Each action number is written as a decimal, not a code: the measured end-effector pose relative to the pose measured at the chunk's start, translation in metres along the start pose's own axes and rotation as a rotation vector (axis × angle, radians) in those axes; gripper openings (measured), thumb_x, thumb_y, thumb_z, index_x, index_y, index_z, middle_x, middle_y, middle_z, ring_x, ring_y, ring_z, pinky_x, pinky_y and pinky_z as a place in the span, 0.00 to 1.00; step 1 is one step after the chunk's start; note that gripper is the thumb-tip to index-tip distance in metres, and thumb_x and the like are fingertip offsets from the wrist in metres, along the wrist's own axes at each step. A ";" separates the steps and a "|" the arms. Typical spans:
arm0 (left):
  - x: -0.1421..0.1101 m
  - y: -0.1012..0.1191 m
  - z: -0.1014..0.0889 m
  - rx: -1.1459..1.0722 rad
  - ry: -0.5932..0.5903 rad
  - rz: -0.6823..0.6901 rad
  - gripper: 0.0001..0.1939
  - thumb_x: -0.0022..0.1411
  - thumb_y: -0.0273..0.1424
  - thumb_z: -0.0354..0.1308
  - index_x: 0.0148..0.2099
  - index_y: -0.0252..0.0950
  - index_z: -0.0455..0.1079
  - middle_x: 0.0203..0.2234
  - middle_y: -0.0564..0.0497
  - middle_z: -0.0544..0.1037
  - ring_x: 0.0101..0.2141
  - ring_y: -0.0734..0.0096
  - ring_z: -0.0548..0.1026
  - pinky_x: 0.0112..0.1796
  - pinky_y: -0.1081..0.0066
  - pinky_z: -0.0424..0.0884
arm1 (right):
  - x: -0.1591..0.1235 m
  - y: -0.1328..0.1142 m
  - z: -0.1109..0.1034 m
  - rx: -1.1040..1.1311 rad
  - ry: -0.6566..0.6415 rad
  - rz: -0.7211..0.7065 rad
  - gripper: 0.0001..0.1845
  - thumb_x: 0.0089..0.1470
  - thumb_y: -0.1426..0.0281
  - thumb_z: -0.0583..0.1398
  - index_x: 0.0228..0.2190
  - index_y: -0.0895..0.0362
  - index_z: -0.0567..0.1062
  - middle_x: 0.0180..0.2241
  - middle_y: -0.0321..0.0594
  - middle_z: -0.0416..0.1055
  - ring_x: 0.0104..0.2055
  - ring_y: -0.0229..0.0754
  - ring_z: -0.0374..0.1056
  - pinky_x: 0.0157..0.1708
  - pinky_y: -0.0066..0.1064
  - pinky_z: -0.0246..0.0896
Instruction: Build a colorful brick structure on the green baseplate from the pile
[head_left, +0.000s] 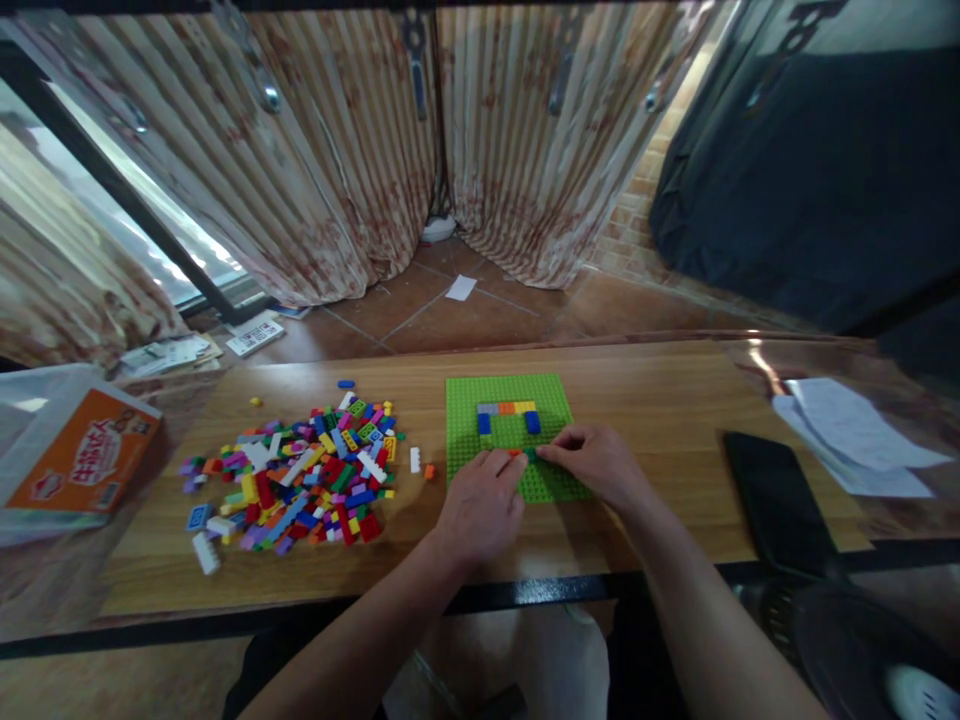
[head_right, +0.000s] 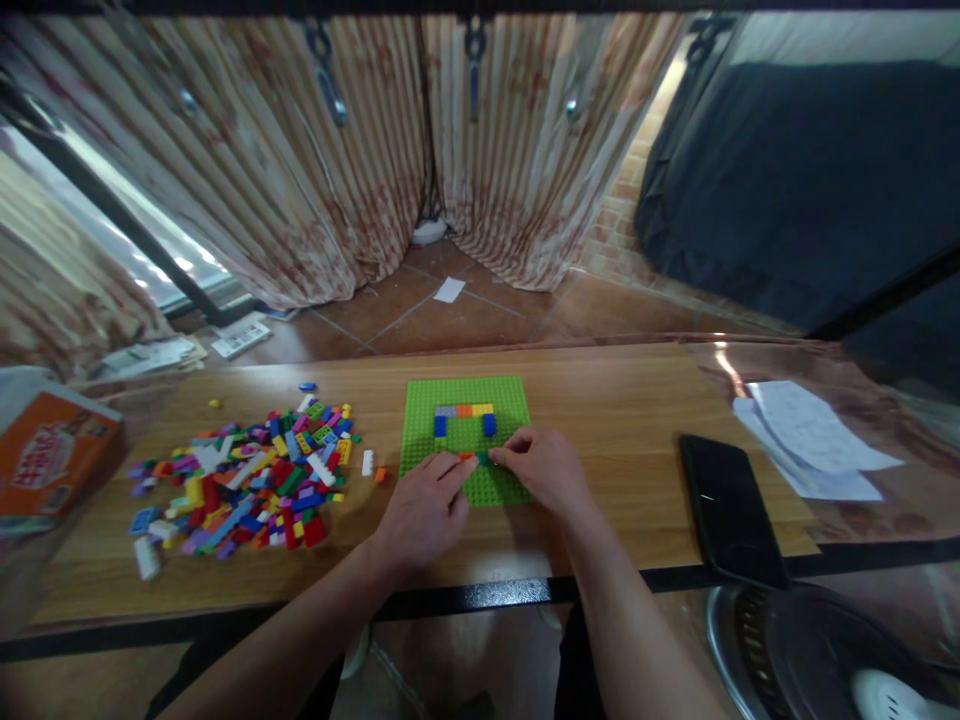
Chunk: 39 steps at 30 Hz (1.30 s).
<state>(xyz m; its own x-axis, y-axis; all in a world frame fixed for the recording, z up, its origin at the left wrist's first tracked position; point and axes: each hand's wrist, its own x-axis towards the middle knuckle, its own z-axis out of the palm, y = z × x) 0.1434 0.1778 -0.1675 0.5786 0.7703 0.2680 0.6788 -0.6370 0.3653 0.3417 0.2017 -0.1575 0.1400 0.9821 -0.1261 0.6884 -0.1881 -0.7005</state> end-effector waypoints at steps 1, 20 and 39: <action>0.000 -0.002 -0.001 -0.048 0.026 -0.001 0.21 0.58 0.20 0.51 0.54 0.31 0.70 0.41 0.44 0.76 0.42 0.62 0.74 0.45 0.61 0.76 | 0.002 0.002 -0.002 0.047 -0.012 0.004 0.16 0.44 0.55 0.65 0.20 0.56 0.80 0.19 0.36 0.73 0.23 0.37 0.64 0.23 0.29 0.52; 0.001 -0.087 -0.070 -0.052 0.068 -0.269 0.16 0.56 0.20 0.53 0.44 0.36 0.76 0.35 0.48 0.77 0.38 0.65 0.75 0.42 0.66 0.73 | 0.003 -0.028 0.008 0.167 0.299 -0.069 0.21 0.50 0.53 0.61 0.25 0.59 0.80 0.20 0.38 0.72 0.23 0.39 0.65 0.24 0.29 0.55; -0.001 -0.100 -0.085 -0.072 0.304 -0.403 0.18 0.61 0.21 0.51 0.49 0.35 0.75 0.39 0.47 0.82 0.40 0.65 0.78 0.47 0.64 0.74 | 0.005 -0.020 0.011 0.159 0.428 -0.026 0.22 0.54 0.53 0.59 0.32 0.60 0.81 0.24 0.42 0.76 0.27 0.44 0.70 0.27 0.33 0.59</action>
<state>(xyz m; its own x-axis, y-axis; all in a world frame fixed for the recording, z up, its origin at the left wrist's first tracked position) 0.0361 0.2433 -0.1291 0.1119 0.9350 0.3367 0.7821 -0.2918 0.5507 0.3212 0.2100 -0.1517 0.4291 0.8869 0.1711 0.5823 -0.1268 -0.8030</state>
